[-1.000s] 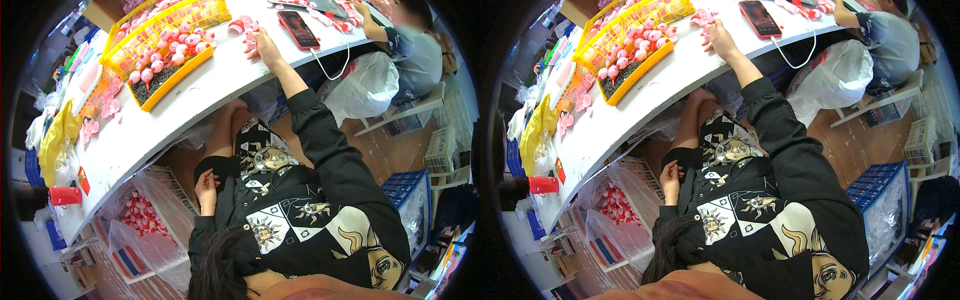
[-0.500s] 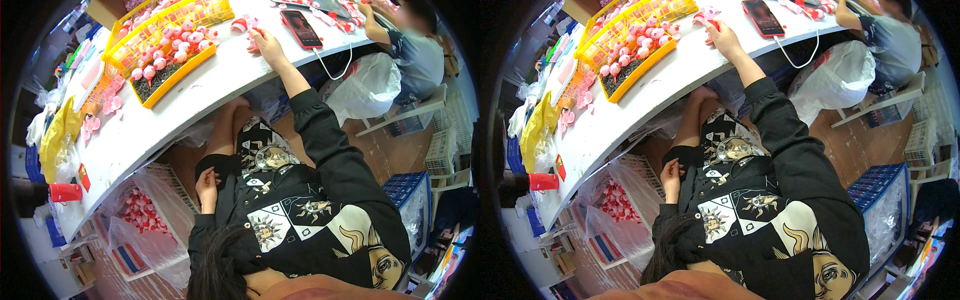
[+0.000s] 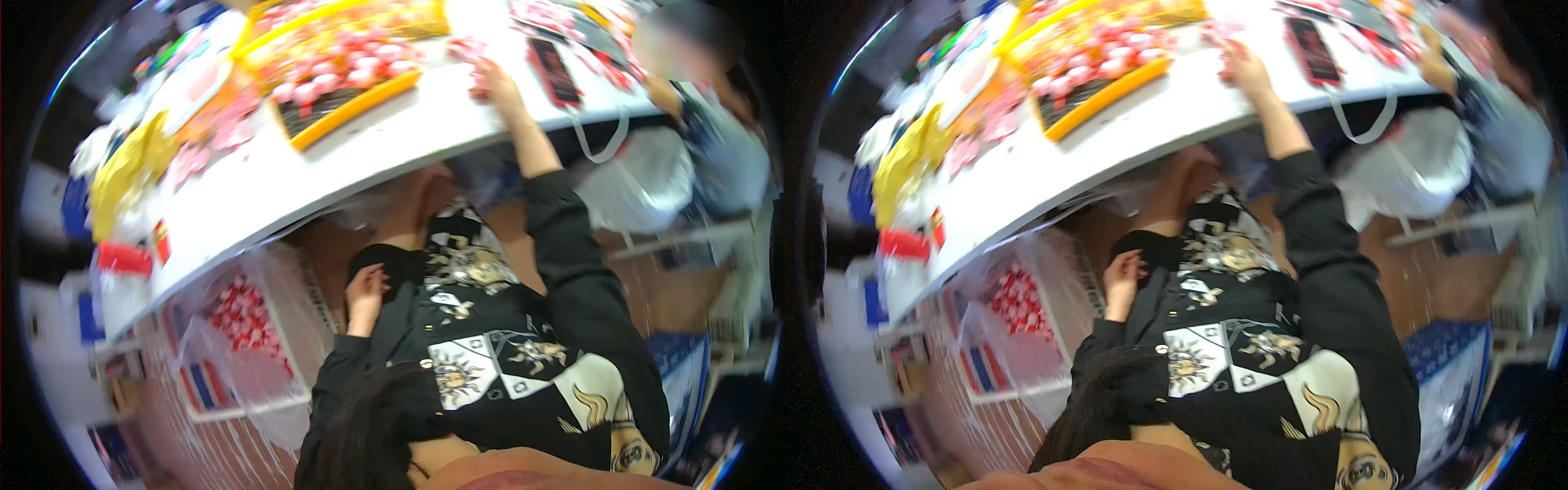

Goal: Assembling small plastic pig-shaped toys by snapping various parts together.

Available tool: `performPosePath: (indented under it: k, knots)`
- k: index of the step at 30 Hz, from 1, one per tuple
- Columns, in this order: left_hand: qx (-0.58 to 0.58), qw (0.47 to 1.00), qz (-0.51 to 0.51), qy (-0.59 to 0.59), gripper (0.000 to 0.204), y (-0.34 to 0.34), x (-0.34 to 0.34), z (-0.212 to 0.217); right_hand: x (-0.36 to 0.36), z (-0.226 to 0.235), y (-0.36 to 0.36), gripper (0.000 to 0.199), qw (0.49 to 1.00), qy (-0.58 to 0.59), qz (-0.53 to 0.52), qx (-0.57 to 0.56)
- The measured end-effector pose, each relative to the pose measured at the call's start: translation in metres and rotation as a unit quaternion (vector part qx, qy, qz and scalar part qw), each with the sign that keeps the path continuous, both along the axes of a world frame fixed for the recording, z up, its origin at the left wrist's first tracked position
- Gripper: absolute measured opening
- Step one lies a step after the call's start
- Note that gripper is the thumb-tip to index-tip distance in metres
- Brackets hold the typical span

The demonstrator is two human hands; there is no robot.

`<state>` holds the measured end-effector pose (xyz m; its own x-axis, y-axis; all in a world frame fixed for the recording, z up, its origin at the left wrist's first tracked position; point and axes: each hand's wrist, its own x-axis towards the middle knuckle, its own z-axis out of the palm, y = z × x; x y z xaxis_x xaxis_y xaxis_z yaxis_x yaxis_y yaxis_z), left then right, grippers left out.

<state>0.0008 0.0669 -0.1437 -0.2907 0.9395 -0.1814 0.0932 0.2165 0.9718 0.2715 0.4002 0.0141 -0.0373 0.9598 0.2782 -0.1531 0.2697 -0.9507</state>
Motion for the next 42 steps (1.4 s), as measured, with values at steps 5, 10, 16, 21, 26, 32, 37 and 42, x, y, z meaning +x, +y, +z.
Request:
performPosePath:
  k: [5, 10, 16, 21, 26, 32, 37, 42]
  knots:
    - [0.014, 1.0, 0.008, 0.008, 0.021, -0.006, 0.006, 0.003, 0.024, -0.033, 0.023, 0.033, 0.994, 0.078, 0.075, -0.002]
    - [0.002, 1.0, -0.001, 0.022, 0.02, -0.005, 0.012, 0.011, 0.063, -0.041, 0.048, 0.047, 0.999, 0.0, 0.04, -0.037]
    - [0.034, 0.999, 0.003, 0.016, 0.02, -0.009, 0.013, 0.004, 0.044, -0.025, 0.032, 0.049, 0.999, -0.036, 0.03, 0.0]
    - [-0.004, 1.0, -0.014, 0.012, 0.021, 0.0, 0.013, 0.013, 0.071, -0.04, 0.048, 0.049, 0.999, -0.043, 0.013, -0.012]
    - [0.012, 0.998, -0.038, 0.054, 0.023, -0.008, 0.01, 0.033, 0.035, -0.029, 0.017, 0.041, 0.998, 0.063, 0.018, 0.006]
    - [0.193, 0.973, -0.038, 0.121, 0.02, 0.03, 0.0, 0.16, -0.012, 0.041, -0.107, 0.038, 0.914, 0.345, 0.166, -0.137]
    - [0.257, 0.939, -0.003, 0.229, 0.02, 0.1, -0.023, 0.213, -0.037, 0.038, -0.185, 0.042, 0.82, 0.34, 0.356, -0.291]
    - [0.314, 0.894, -0.024, 0.318, 0.018, 0.175, -0.047, 0.221, -0.043, 0.026, -0.238, 0.042, 0.782, 0.365, 0.37, -0.343]
